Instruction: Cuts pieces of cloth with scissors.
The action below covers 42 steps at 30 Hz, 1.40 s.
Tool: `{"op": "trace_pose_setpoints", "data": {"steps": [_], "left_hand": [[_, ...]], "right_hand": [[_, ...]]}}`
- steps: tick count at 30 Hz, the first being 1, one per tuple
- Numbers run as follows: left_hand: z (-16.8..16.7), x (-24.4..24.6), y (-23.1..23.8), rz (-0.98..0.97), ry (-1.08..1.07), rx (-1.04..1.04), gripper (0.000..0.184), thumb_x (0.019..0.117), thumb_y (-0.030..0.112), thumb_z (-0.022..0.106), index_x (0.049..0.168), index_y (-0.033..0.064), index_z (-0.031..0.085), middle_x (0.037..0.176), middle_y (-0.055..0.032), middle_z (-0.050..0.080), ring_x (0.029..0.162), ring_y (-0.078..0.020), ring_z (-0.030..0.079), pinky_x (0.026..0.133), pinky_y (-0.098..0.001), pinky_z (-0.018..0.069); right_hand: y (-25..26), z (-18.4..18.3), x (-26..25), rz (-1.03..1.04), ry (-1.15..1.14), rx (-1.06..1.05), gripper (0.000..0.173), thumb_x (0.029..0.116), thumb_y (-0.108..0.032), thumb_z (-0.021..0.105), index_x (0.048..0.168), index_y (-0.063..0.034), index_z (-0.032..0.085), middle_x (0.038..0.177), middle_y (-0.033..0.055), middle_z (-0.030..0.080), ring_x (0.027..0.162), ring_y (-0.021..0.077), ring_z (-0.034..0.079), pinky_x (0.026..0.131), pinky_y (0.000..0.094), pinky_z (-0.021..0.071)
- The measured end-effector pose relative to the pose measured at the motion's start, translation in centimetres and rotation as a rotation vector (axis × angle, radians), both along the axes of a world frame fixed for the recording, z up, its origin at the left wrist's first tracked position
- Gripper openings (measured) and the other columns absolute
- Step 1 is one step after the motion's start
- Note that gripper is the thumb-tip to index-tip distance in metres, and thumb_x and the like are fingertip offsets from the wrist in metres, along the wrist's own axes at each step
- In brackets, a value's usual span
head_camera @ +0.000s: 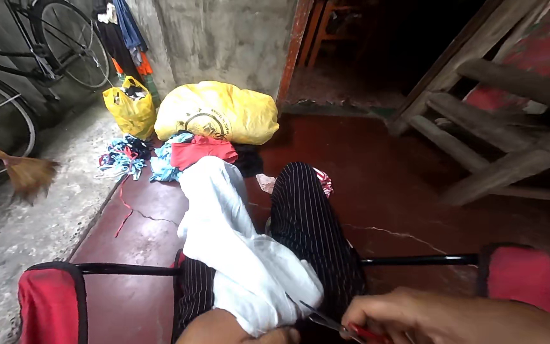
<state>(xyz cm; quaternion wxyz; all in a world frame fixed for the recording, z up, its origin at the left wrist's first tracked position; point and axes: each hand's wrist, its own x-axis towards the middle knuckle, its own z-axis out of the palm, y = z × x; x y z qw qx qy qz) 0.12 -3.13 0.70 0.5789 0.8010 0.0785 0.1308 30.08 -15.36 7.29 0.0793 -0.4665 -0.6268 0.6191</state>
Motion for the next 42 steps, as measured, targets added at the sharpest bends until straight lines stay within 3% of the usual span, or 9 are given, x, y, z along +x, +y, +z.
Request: {"op": "trace_pose_setpoints", "data": {"steps": [5, 9, 14, 18, 23, 27, 32, 38, 42], "left_hand": [[2.6, -3.7, 1.4, 0.016, -0.041, -0.018, 0.02, 0.0985, 0.011, 0.058, 0.104, -0.0036, 0.071, 0.099, -0.003, 0.072, 0.098, 0.0032, 0.064, 0.092, -0.0195, 0.0514], [1.9, -7.1, 2.0, 0.075, -0.216, -0.145, 0.019, 0.1027, 0.018, 0.059, 0.116, 0.0202, 0.071, 0.112, 0.0177, 0.07, 0.107, 0.0094, 0.061, 0.096, -0.0168, 0.0511], [2.2, -10.0, 2.4, 0.153, -0.249, -0.262, 0.027, 0.1041, 0.019, 0.058, 0.127, 0.0268, 0.069, 0.121, 0.0179, 0.07, 0.111, 0.0069, 0.062, 0.1, -0.0181, 0.0506], [2.5, -10.1, 1.6, 0.254, -0.267, -0.384, 0.025, 0.1049, 0.025, 0.055, 0.123, 0.0286, 0.072, 0.114, 0.0162, 0.073, 0.105, 0.0067, 0.065, 0.096, -0.017, 0.052], [2.1, -10.4, 1.8, 0.22, -0.251, -0.388, 0.025, 0.1049, 0.021, 0.056, 0.124, 0.0267, 0.072, 0.115, 0.0156, 0.073, 0.106, 0.0063, 0.065, 0.097, -0.0179, 0.0521], [1.9, -10.1, 1.8, 0.228, -0.151, -0.325, 0.024, 0.1049, 0.021, 0.056, 0.124, 0.0274, 0.071, 0.116, 0.0167, 0.072, 0.107, 0.0058, 0.065, 0.097, -0.0198, 0.0529], [-0.1, -6.9, 1.4, 0.194, -0.108, -0.382, 0.023, 0.105, 0.025, 0.057, 0.124, 0.0242, 0.07, 0.116, 0.0122, 0.072, 0.109, 0.0008, 0.066, 0.099, -0.0256, 0.0535], [-3.6, -1.3, -0.4, 0.298, -0.039, -0.825, 0.022, 0.1029, 0.025, 0.06, 0.111, 0.0095, 0.074, 0.103, -0.0018, 0.076, 0.099, -0.0131, 0.072, 0.095, -0.0365, 0.0582], [-3.8, 0.1, -0.2, 0.52, -0.081, -1.005, 0.042, 0.1103, 0.029, 0.038, 0.126, -0.0052, 0.058, 0.11, -0.0184, 0.073, 0.101, -0.0309, 0.073, 0.091, -0.0499, 0.0609]], "right_hand": [[1.1, -1.1, 1.0, -0.331, -0.002, 0.174, 0.053, 0.0896, -0.035, 0.077, 0.137, -0.0209, 0.058, 0.109, 0.0004, 0.07, 0.081, 0.0096, 0.068, 0.066, 0.0266, 0.0583], [4.2, -3.1, -0.5, -0.629, -0.055, 0.246, 0.058, 0.0844, -0.036, 0.081, 0.136, -0.0239, 0.058, 0.113, 0.0014, 0.07, 0.085, 0.0148, 0.071, 0.072, 0.03, 0.062], [8.3, -5.3, -5.1, -0.741, 0.058, 0.203, 0.063, 0.0881, -0.024, 0.08, 0.143, -0.0185, 0.05, 0.119, 0.0043, 0.067, 0.092, 0.0158, 0.071, 0.08, 0.0323, 0.0619], [10.4, -7.8, -9.4, -0.777, 0.276, 0.063, 0.066, 0.0902, -0.023, 0.076, 0.147, -0.0113, 0.043, 0.119, 0.0089, 0.066, 0.099, 0.0181, 0.068, 0.084, 0.0353, 0.0581], [10.0, -7.5, -11.5, -0.694, 0.425, -0.003, 0.056, 0.0844, -0.008, 0.08, 0.135, -0.0136, 0.056, 0.116, 0.0087, 0.068, 0.098, 0.0178, 0.069, 0.081, 0.0327, 0.0601], [9.0, -5.0, -9.2, -0.766, 0.363, 0.226, 0.056, 0.0824, -0.001, 0.076, 0.133, -0.0186, 0.06, 0.11, 0.006, 0.069, 0.082, 0.0165, 0.07, 0.069, 0.03, 0.0614], [7.4, -3.2, -6.4, -0.79, 0.146, 0.509, 0.061, 0.0779, -0.009, 0.08, 0.133, -0.027, 0.061, 0.112, -0.0007, 0.07, 0.081, 0.0149, 0.071, 0.064, 0.0288, 0.0623], [6.7, -2.2, -5.0, -0.847, -0.018, 0.693, 0.06, 0.0776, -0.012, 0.08, 0.133, -0.0272, 0.062, 0.116, -0.0037, 0.067, 0.07, 0.0113, 0.067, 0.057, 0.0277, 0.061], [7.2, -1.1, -4.1, -0.878, -0.062, 0.801, 0.062, 0.0774, -0.004, 0.078, 0.135, -0.0211, 0.061, 0.118, -0.0007, 0.067, 0.072, 0.0124, 0.067, 0.058, 0.0274, 0.0609]]}}
